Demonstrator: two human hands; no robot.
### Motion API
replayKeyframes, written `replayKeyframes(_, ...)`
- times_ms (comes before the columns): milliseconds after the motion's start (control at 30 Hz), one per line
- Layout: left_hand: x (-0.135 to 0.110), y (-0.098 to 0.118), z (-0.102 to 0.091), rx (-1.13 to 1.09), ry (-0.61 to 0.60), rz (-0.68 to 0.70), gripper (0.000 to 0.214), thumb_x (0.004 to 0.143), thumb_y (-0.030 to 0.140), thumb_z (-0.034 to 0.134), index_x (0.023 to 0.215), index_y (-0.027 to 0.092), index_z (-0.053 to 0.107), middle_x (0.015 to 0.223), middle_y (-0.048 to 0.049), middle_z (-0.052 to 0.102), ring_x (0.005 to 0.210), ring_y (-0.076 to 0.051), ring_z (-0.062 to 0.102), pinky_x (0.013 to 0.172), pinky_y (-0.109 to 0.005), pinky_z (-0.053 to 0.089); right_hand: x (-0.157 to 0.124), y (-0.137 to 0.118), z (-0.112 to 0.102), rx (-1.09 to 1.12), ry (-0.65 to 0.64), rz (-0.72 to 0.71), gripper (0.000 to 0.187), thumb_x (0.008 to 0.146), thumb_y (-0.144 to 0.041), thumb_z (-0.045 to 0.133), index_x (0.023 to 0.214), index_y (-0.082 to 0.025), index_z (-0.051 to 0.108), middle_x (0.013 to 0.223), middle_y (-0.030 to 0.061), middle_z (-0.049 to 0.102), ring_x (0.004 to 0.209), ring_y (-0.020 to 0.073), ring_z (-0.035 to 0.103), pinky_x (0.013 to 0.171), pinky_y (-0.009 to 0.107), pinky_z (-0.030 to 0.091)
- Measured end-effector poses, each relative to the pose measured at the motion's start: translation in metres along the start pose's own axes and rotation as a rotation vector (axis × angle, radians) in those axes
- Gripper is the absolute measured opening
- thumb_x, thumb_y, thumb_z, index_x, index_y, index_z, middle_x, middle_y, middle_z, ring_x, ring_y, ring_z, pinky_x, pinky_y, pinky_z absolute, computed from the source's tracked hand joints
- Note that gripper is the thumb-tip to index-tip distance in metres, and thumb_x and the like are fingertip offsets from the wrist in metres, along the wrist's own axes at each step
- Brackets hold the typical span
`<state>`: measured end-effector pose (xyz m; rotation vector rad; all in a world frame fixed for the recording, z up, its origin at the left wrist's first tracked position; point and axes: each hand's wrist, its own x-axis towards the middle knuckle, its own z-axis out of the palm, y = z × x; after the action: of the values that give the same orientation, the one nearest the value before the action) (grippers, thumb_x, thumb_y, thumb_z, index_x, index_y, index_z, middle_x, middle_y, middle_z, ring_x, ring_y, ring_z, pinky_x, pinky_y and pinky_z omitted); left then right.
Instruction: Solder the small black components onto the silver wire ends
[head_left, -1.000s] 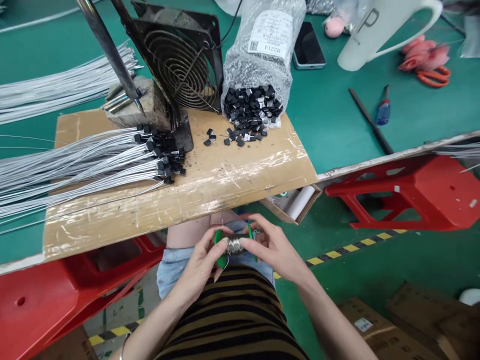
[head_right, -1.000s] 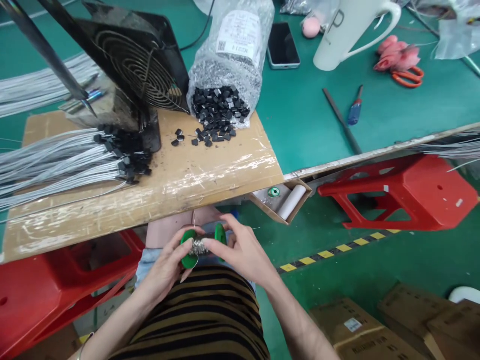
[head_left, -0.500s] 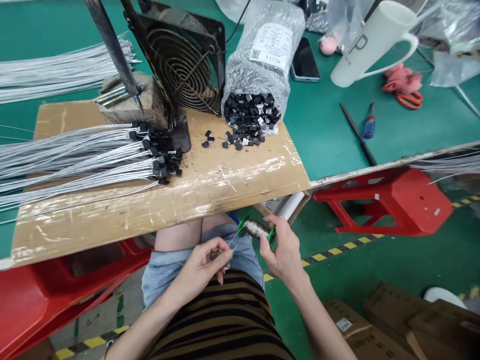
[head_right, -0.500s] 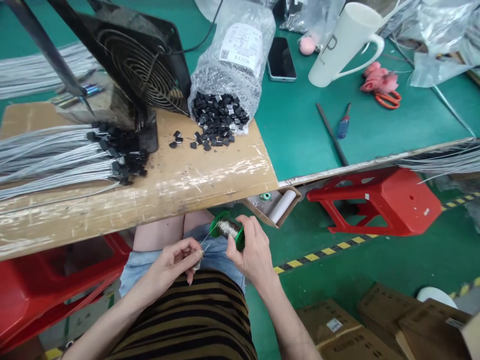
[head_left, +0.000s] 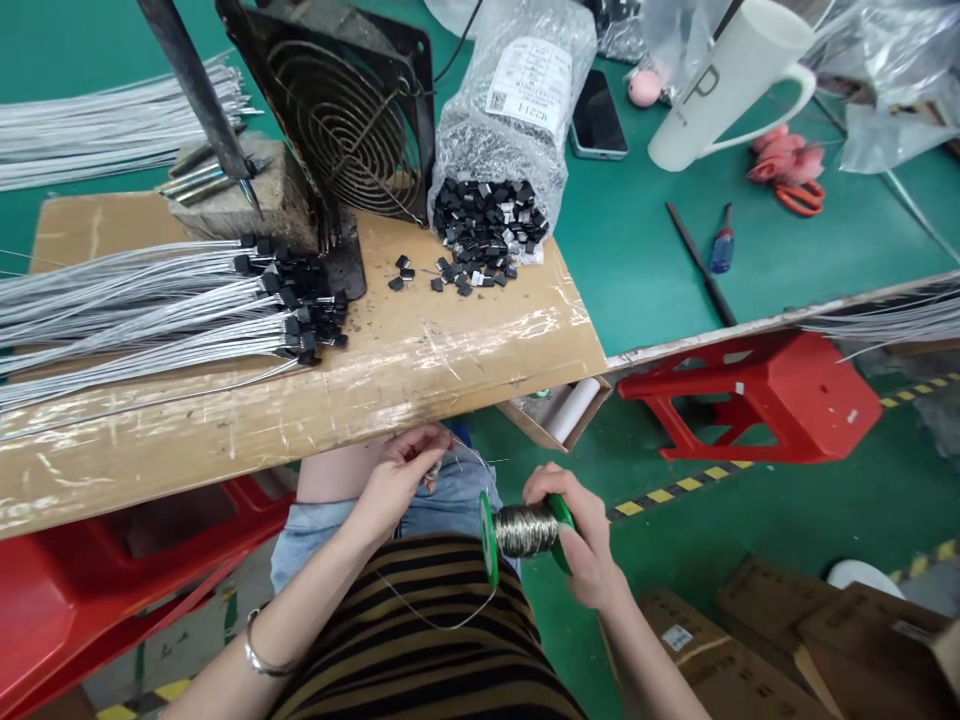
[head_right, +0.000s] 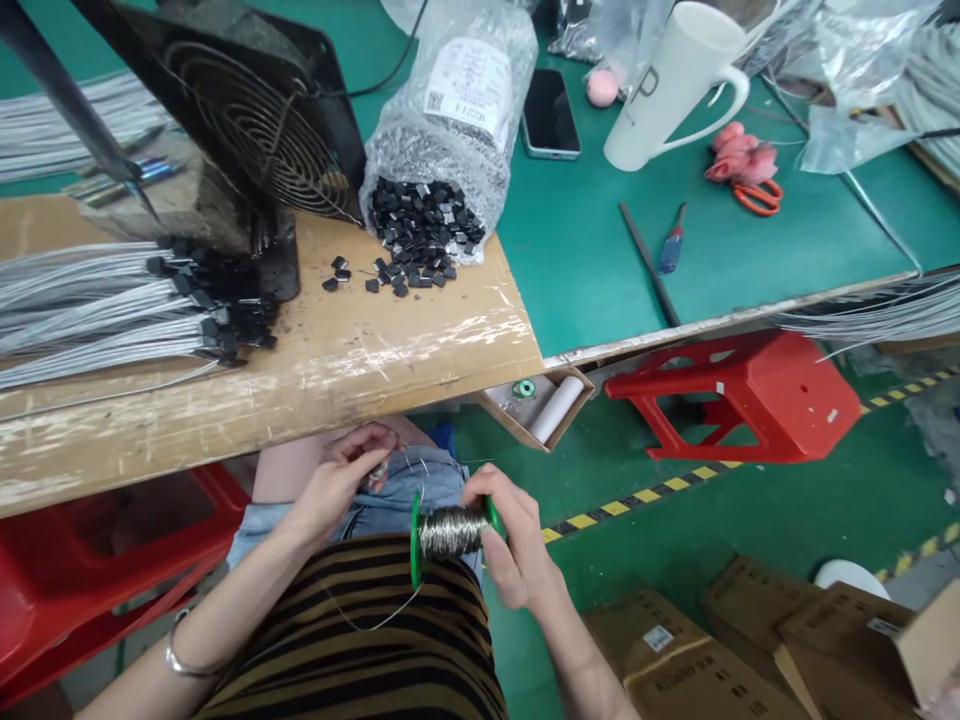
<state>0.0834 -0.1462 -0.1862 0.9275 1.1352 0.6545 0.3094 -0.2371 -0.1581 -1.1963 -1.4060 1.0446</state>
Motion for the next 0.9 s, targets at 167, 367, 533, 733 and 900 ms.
replayKeyframes(167,0.014,-0.016,-0.001,0.044,-0.093,-0.058,0.025,0.103,0.037,0.067,0.114,0.015,0.069,0.103,-0.0048,0.072,0.080,-0.017,0.071,0.069,-0.033,0.062,0.004,-0.005,0.000,0.280,0.109,0.182,0.041,0.099,-0.059,0.040,0.090,-0.023,0.056,0.077,0.0039,0.052,0.070,0.0230,0.049,0.064,0.037,0.041)
replayKeyframes(367,0.024,-0.015,-0.001,0.128,-0.363,-0.160,0.026,0.103,0.038,0.066,0.115,0.015,0.069,0.103,-0.0053,0.073,0.080,-0.017,0.071,0.070,-0.034,0.062,0.014,0.002,0.003,0.387,0.228,0.299,0.042,0.096,-0.057,0.036,0.079,-0.023,0.054,0.066,0.0030,0.051,0.055,0.0214,0.051,0.051,0.036,0.046)
replayKeyframes(533,0.016,-0.009,0.001,0.222,-0.672,-0.214,0.024,0.101,0.036,0.070,0.093,0.014,0.069,0.080,0.0022,0.067,0.062,-0.012,0.063,0.057,-0.026,0.056,0.012,0.031,-0.005,0.143,0.676,0.179,0.037,0.104,-0.056,0.036,0.099,-0.024,0.054,0.080,-0.0016,0.050,0.057,0.0148,0.050,0.050,0.027,0.043)
replayKeyframes(733,-0.003,0.012,-0.015,0.124,-0.557,-0.136,0.034,0.094,0.039,0.077,0.073,0.014,0.070,0.062,0.0043,0.055,0.053,-0.008,0.044,0.051,-0.023,0.030,-0.008,0.042,-0.029,-0.310,0.669,0.059,0.040,0.102,-0.057,0.060,0.100,-0.017,0.064,0.091,0.0012,0.061,0.077,0.0165,0.059,0.073,0.033,0.052)
replayKeyframes(900,-0.015,0.019,-0.034,-0.033,-0.229,0.018,0.026,0.096,0.041,0.075,0.083,0.019,0.076,0.077,-0.0003,0.065,0.064,-0.011,0.050,0.058,-0.025,0.037,-0.014,0.035,-0.043,-0.487,0.451,0.040,0.030,0.099,-0.048,0.064,0.105,-0.018,0.065,0.088,0.0005,0.060,0.080,0.0188,0.059,0.076,0.035,0.048)
